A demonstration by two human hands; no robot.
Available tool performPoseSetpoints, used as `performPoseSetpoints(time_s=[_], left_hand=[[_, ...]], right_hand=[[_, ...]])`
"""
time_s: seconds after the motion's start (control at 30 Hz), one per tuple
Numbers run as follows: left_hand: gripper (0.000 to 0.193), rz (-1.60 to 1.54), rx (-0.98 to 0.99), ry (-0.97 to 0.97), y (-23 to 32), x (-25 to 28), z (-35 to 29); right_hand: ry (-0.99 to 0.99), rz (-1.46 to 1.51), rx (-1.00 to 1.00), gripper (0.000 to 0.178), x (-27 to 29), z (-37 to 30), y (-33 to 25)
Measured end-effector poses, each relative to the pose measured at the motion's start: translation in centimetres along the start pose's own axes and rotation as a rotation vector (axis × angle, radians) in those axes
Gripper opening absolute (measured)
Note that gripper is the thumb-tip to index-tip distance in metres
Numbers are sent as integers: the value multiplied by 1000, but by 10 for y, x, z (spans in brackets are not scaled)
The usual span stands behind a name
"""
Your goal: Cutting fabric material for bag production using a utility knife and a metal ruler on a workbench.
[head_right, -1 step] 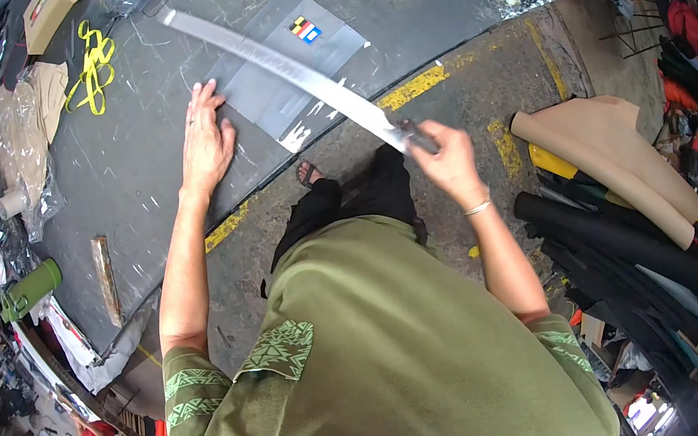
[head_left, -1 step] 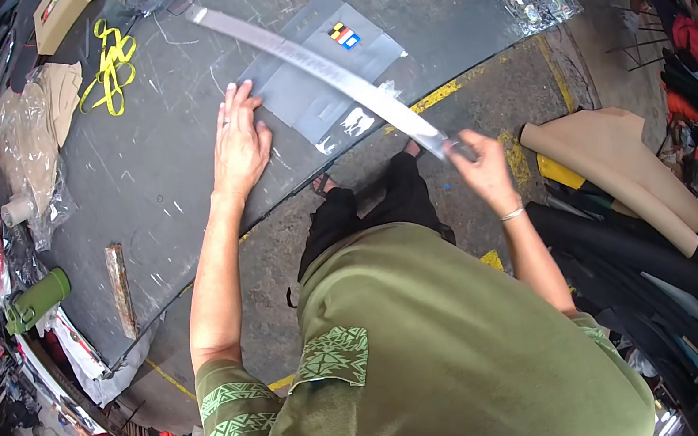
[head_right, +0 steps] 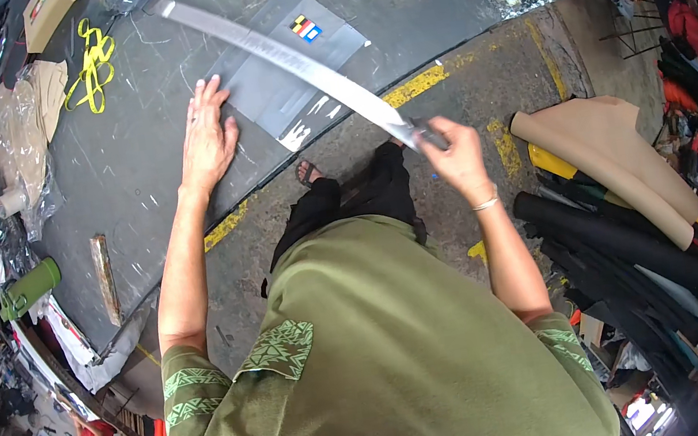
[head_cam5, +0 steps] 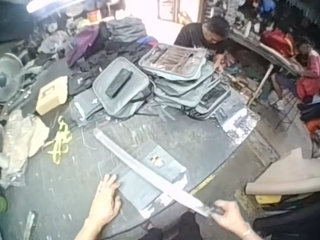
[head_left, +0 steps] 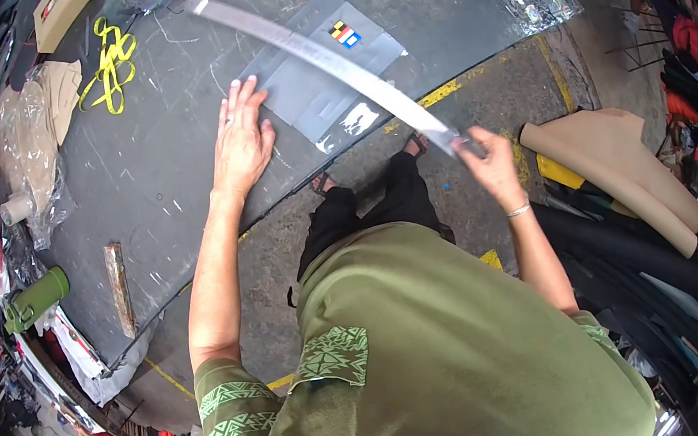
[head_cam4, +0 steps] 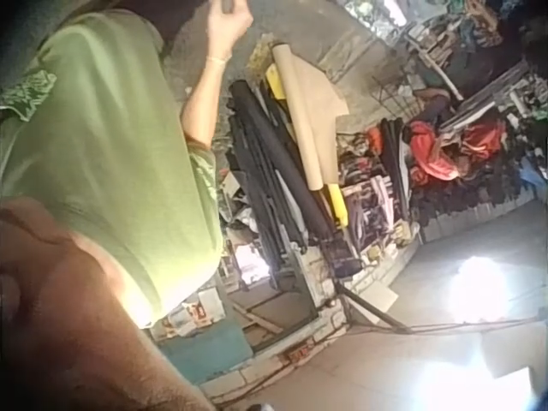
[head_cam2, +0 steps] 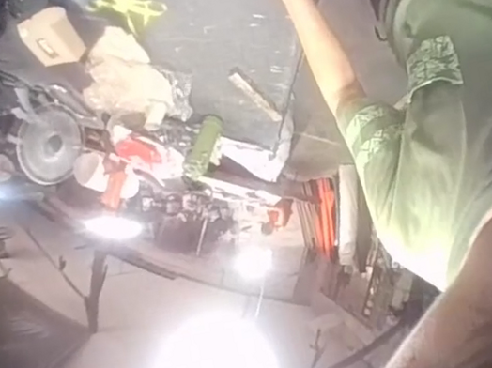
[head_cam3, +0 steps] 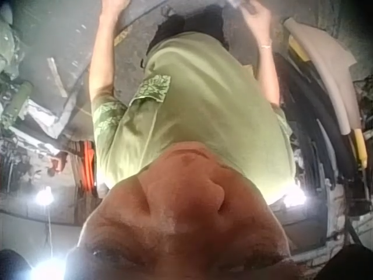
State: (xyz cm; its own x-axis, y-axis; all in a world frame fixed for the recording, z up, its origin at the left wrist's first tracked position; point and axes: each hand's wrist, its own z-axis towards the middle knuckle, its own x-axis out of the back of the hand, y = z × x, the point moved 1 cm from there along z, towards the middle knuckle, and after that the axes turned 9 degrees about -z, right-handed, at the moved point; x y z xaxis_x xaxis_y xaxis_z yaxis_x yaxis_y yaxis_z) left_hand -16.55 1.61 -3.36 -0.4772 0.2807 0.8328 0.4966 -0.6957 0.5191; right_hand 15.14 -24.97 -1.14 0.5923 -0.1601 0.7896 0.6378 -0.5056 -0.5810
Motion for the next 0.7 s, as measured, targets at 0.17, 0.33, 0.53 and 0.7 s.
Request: performPoseSetpoints(time_s=[0.17, 0.33, 0.53, 0.7], left_hand=[[57, 381, 73, -51, 48, -27, 2], [47, 99, 113, -166, 100, -22, 28], [66, 134, 141, -48, 33, -40, 0], [59, 33, 30, -35, 29, -46, 18]], right_hand=[[42, 274, -47, 21, 7, 0, 24], [147, 562, -144, 22, -8, -5, -14], [220, 451, -151, 26, -9, -27, 8], [202, 490, -132, 30, -22, -29, 6]])
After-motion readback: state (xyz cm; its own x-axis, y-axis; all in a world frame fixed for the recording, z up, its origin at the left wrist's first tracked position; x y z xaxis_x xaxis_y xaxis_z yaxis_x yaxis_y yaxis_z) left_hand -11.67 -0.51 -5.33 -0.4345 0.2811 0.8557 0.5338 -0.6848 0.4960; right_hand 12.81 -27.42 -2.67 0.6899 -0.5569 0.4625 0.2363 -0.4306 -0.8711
